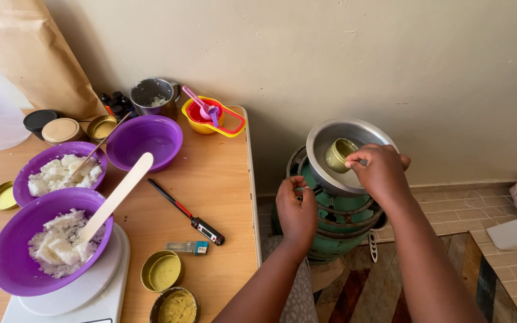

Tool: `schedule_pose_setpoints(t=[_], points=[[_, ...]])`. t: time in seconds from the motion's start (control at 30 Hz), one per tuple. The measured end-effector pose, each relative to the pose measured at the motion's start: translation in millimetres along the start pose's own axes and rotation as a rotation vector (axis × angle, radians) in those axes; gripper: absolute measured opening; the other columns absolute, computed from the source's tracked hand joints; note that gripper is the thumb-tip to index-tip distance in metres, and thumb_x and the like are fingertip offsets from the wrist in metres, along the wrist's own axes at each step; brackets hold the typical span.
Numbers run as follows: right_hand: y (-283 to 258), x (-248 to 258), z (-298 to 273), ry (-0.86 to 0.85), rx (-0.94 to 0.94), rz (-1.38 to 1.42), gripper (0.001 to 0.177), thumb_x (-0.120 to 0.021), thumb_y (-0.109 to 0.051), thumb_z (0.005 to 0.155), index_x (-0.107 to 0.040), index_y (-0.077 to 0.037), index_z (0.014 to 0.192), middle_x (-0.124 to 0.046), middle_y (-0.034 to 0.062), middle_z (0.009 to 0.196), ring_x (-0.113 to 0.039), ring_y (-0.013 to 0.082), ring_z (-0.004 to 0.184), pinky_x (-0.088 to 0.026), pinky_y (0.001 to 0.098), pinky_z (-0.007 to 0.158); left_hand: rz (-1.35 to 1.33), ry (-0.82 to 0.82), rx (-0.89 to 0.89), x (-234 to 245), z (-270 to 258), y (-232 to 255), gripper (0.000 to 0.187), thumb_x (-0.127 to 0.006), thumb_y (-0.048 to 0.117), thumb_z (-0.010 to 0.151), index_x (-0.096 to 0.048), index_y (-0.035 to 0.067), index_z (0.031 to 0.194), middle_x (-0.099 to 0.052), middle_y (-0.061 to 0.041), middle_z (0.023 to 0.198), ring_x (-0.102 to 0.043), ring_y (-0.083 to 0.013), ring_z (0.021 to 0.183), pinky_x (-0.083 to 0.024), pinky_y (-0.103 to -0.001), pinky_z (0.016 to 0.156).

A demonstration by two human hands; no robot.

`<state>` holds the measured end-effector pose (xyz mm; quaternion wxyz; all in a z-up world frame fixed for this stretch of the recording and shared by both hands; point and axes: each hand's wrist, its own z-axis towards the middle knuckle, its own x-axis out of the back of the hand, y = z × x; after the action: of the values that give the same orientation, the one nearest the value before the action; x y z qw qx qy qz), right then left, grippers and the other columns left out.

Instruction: Measuring the temperature of a water bath and stirring wax flakes in preparation for candle making.

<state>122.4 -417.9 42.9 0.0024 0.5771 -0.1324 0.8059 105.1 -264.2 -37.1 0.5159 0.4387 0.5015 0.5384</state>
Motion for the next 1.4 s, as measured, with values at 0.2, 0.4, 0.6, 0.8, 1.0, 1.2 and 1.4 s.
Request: schedule_pose_setpoints(t=[0.2,0.4,0.6,0.8,1.0,1.2,1.4], points=[[25,-37,19,-0.120,0.076,-0.222,0.006,-0.068,-0.029,0.081,-0.072,-0.032,0.084,-0.067,-0.0157,0.093,-0.056,0.0172,0.102,-0.028,0.0413,0.091,-0.042,-0.028,0.034,2,4,-2,0.019,-0.043,0.005,0.092,-0.054,0.008,0.107,-0.054,-0.010,0.094,-0.054,-0.0233,0.084,-0.048,-0.038,0.069],[28,-44,25,-0.190,0.071,-0.311,0.007,-0.068,-0.030,0.082,-0.073,-0.035,0.083,-0.068,-0.0167,0.096,-0.055,0.0149,0.105,-0.025,0.0421,0.091,-0.045,-0.020,0.065,0,7,-8,0.019,-0.045,0.006,0.090,-0.055,0.008,0.107,-0.056,-0.011,0.093,-0.056,-0.0219,0.083,-0.048,-0.037,0.068],[25,-41,32,-0.286,0.051,-0.305,0.007,-0.069,-0.030,0.079,-0.073,-0.035,0.076,-0.068,-0.0156,0.088,-0.057,0.0161,0.099,-0.026,0.0428,0.091,-0.023,-0.037,0.056,-1,7,-5,0.020,-0.046,0.005,0.090,-0.056,0.008,0.107,-0.057,-0.011,0.093,-0.055,-0.0224,0.085,-0.048,-0.037,0.068],[37,-56,39,-0.352,0.020,-0.336,0.009,-0.069,-0.030,0.079,-0.073,-0.037,0.075,-0.069,-0.0162,0.088,-0.056,0.0161,0.100,-0.024,0.0434,0.093,0.006,-0.054,0.031,-1,6,-5,0.019,-0.047,0.004,0.090,-0.056,0.008,0.107,-0.057,-0.011,0.094,-0.055,-0.0235,0.085,-0.049,-0.038,0.068],[21,-37,32,-0.322,0.026,-0.258,0.008,-0.069,-0.030,0.081,-0.074,-0.033,0.075,-0.069,-0.0110,0.086,-0.057,0.0187,0.097,-0.024,0.0424,0.092,-0.010,-0.054,0.059,-1,7,-6,0.018,-0.048,0.005,0.090,-0.058,0.008,0.104,-0.057,-0.011,0.091,-0.056,-0.0218,0.083,-0.050,-0.036,0.067],[31,-52,33,-0.327,0.028,-0.229,0.007,-0.068,-0.035,0.081,-0.074,-0.035,0.077,-0.069,-0.0099,0.086,-0.059,0.0191,0.097,-0.025,0.0419,0.092,-0.011,-0.045,0.068,-3,7,-9,0.018,-0.048,0.005,0.089,-0.058,0.008,0.103,-0.057,-0.011,0.090,-0.057,-0.0213,0.083,-0.050,-0.036,0.066],[18,-26,23,-0.194,0.057,-0.082,0.014,-0.061,-0.038,0.091,-0.072,-0.033,0.096,-0.070,-0.0090,0.095,-0.058,0.0182,0.098,-0.027,0.0411,0.090,-0.017,-0.062,0.081,-2,7,-8,0.019,-0.047,0.005,0.090,-0.058,0.008,0.105,-0.057,-0.010,0.091,-0.057,-0.0214,0.084,-0.050,-0.036,0.067]])
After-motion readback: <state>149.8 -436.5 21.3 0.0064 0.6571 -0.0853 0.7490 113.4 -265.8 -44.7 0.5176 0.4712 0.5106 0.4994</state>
